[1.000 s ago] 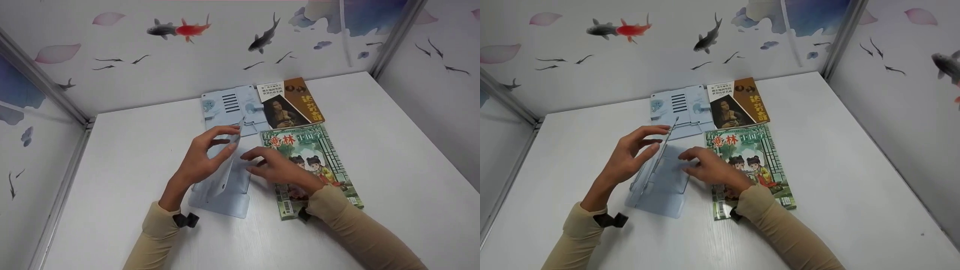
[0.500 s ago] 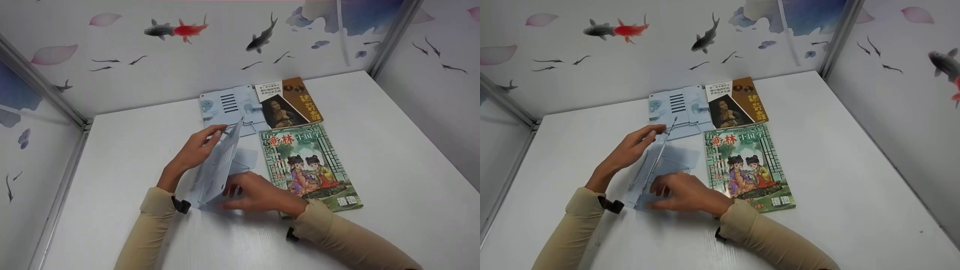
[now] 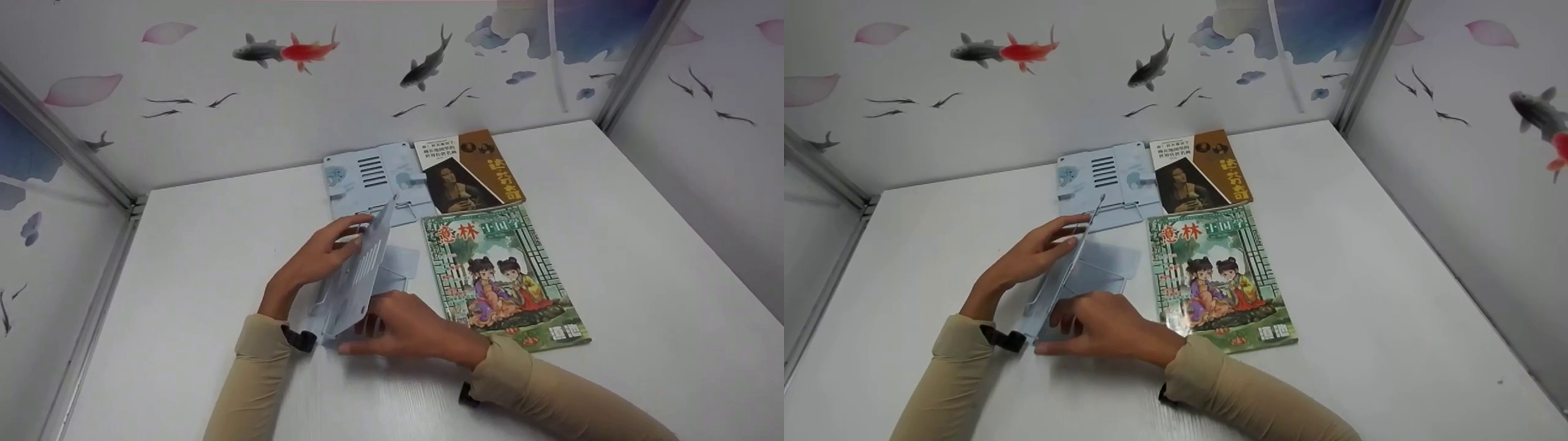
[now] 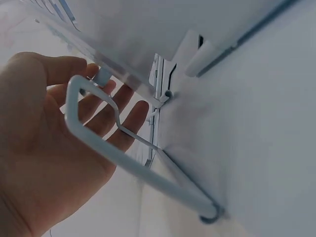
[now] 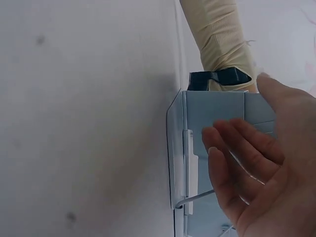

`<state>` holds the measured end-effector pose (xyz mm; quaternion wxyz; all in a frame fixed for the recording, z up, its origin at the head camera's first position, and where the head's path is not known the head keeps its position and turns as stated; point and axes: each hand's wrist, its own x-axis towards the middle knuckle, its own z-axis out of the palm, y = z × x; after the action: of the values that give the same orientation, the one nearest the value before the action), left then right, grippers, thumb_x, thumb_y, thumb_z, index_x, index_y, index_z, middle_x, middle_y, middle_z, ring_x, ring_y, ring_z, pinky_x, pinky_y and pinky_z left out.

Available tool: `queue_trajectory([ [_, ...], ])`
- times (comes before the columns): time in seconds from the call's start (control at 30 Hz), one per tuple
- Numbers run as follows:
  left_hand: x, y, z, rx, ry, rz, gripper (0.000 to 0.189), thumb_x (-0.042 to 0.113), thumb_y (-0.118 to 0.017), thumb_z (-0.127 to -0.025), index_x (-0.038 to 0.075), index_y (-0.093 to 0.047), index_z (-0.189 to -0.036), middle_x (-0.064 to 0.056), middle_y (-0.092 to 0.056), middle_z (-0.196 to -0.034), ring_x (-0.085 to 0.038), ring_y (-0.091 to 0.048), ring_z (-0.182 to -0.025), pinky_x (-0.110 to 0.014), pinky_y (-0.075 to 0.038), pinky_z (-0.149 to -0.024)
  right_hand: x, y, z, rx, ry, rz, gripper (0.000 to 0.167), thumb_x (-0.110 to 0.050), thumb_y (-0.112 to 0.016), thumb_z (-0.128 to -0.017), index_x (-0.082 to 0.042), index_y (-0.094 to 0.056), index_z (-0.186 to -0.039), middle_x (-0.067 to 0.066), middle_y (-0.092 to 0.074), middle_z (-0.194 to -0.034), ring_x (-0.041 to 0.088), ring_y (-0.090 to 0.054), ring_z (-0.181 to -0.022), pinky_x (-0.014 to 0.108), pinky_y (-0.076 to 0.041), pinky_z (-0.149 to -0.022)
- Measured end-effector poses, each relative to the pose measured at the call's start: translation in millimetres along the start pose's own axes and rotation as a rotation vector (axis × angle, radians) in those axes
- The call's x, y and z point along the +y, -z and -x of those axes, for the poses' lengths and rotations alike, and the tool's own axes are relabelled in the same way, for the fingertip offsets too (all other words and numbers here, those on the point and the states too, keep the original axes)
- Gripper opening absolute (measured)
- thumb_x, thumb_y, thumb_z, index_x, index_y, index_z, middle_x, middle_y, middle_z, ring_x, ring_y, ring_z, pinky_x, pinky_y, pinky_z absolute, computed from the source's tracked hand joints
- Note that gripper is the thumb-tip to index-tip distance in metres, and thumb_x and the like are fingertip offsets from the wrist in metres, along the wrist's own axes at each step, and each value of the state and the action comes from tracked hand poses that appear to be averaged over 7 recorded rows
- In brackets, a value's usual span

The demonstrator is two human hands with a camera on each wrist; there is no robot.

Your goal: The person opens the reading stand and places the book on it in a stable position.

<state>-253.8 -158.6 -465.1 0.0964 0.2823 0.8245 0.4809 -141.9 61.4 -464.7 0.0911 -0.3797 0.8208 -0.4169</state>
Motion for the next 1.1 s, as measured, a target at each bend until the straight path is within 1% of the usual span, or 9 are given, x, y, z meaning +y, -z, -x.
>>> queue_trajectory([
  [0.1, 2.8, -0.9, 0.3, -0.018, 0.003, -0.017, 0.051, 0.021, -0.056, -0.113, 0.022, -0.047, -0.164, 0.002, -0.044, -0.171, -0.03, -0.048, -0.156, -0.055, -0.046, -0.125, -4, -2, 0.9, 0.0, -0.003, 0.049, 0.047, -0.06, -0.073, -0.098, -0.023, -0.071, -0.128, -0.008, -0.073, -0.098, -0.001, -0.065, -0.085, 0.018, -0.055, -0.075],
  [0.2, 3.6, -2.4, 1.4, -0.008, 0.01, -0.016, 0.051, 0.023, -0.056, -0.113, 0.024, -0.047, -0.163, 0.003, -0.044, -0.17, -0.03, -0.049, -0.155, -0.054, -0.048, -0.123, -6, -5, 0.0, 0.03, -0.017, 0.036, 0.045, -0.06, -0.071, -0.1, -0.023, -0.071, -0.125, -0.009, -0.072, -0.094, -0.002, -0.064, -0.081, 0.018, -0.054, -0.072],
  [0.33, 3.7, -2.4, 2.9, 0.016, 0.012, -0.006, 0.05, 0.026, -0.059, -0.113, 0.025, -0.049, -0.162, 0.004, -0.047, -0.168, -0.03, -0.052, -0.153, -0.054, -0.05, -0.121, -7, -7, -1.0, 0.075, -0.032, 0.031, 0.045, -0.059, -0.072, -0.1, -0.021, -0.071, -0.125, -0.01, -0.072, -0.091, -0.002, -0.064, -0.078, 0.018, -0.054, -0.068],
  [0.47, 3.4, -0.6, 6.0, 0.029, 0.006, -0.012, 0.051, 0.03, -0.061, -0.112, 0.027, -0.05, -0.162, 0.003, -0.049, -0.167, -0.031, -0.053, -0.152, -0.056, -0.05, -0.12, -8, -4, 1.2, 0.065, -0.049, 0.04, 0.047, -0.057, -0.075, -0.098, -0.019, -0.072, -0.127, -0.011, -0.072, -0.095, -0.002, -0.063, -0.079, 0.018, -0.053, -0.068],
  [0.6, 3.3, 2.3, 12.6, 0.032, 0.0, -0.028, 0.053, 0.029, -0.064, -0.111, 0.022, -0.05, -0.162, 0.002, -0.05, -0.166, -0.032, -0.054, -0.151, -0.058, -0.052, -0.117, -10, 5, 5.9, -0.015, -0.069, 0.042, 0.049, -0.054, -0.077, -0.097, -0.021, -0.072, -0.132, -0.01, -0.076, -0.112, 0.001, -0.064, -0.09, 0.02, -0.053, -0.076],
  [0.8, 3.8, 8.7, 28.6, 0.068, 0.01, -0.023, 0.051, 0.018, -0.065, -0.11, 0.015, -0.052, -0.159, -0.003, -0.055, -0.163, -0.034, -0.058, -0.147, -0.056, -0.054, -0.116, -9, 25, 10.5, -0.166, -0.058, 0.015, 0.052, -0.049, -0.079, -0.096, -0.026, -0.066, -0.14, -0.011, -0.073, -0.133, 0.005, -0.067, -0.109, 0.027, -0.056, -0.091],
  [0.9, 2.6, 12.0, 37.4, 0.083, 0.026, -0.018, 0.048, 0.016, -0.064, -0.11, 0.017, -0.054, -0.157, -0.004, -0.055, -0.162, -0.034, -0.058, -0.148, -0.053, -0.059, -0.109, -4, 34, 10.9, -0.235, -0.029, -0.021, 0.053, -0.046, -0.079, -0.096, -0.025, -0.064, -0.143, -0.011, -0.072, -0.136, 0.004, -0.068, -0.113, 0.029, -0.057, -0.097],
  [1.03, -0.7, 16.3, 48.2, 0.103, 0.054, -0.005, 0.047, 0.017, -0.065, -0.11, 0.023, -0.056, -0.155, -0.001, -0.056, -0.161, -0.033, -0.058, -0.147, -0.045, -0.065, -0.098, 4, 46, 9.4, -0.344, 0.044, -0.125, 0.054, -0.033, -0.079, -0.098, -0.017, -0.062, -0.147, -0.005, -0.072, -0.14, 0.007, -0.068, -0.12, 0.031, -0.056, -0.106],
  [1.1, -2.0, 18.8, 53.0, 0.114, 0.074, -0.001, 0.046, 0.019, -0.066, -0.11, 0.025, -0.057, -0.155, 0.0, -0.057, -0.16, -0.032, -0.06, -0.146, -0.041, -0.066, -0.096, 9, 52, 8.8, -0.406, 0.075, -0.169, 0.052, -0.028, -0.078, -0.099, -0.013, -0.062, -0.146, -0.001, -0.073, -0.14, 0.008, -0.068, -0.12, 0.033, -0.056, -0.108],
])
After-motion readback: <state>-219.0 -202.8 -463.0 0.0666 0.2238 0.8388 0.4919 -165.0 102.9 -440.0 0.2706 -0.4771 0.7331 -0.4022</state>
